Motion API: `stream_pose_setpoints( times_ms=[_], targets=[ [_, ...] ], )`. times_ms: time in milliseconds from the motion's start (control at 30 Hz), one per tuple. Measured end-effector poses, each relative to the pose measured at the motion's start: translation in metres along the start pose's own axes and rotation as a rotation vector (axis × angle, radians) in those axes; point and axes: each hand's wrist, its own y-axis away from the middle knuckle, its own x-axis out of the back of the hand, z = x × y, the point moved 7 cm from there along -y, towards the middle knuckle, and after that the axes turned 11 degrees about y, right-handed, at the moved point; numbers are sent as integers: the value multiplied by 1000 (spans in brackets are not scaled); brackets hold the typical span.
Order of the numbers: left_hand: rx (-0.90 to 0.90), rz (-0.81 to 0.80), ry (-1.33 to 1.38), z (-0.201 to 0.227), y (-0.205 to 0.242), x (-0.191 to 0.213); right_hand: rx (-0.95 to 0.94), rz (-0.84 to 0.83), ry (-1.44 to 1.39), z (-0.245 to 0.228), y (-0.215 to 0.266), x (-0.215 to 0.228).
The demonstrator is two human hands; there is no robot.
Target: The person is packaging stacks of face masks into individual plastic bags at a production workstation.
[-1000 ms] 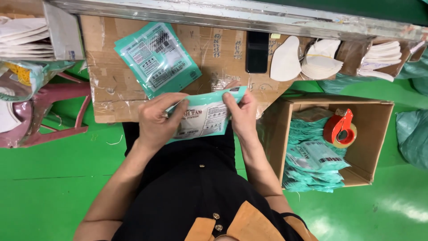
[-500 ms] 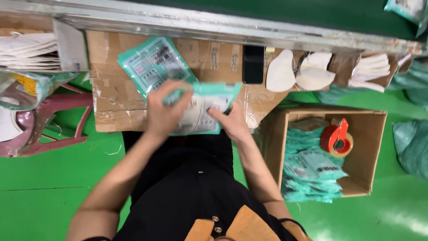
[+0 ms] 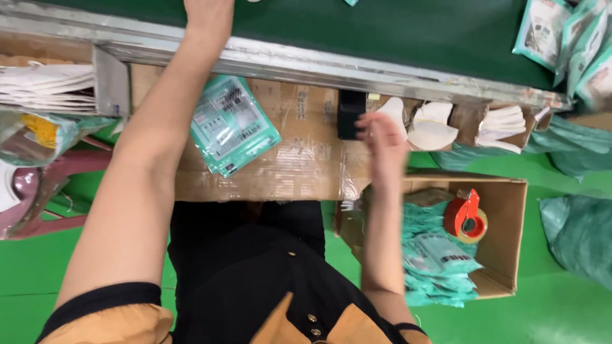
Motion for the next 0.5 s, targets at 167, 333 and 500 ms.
stream_pose_setpoints(
  times_ms=[167,333,500],
  targets=[
    [-427,16,72,49,40,-22,267,31,192,-46,33,-56],
    [-535,-426,270,204,156,-17,695,165,744,-90,56,-69],
    [-333,-127,666,193,190,13,641,-237,688,2,66,-45]
  ],
)
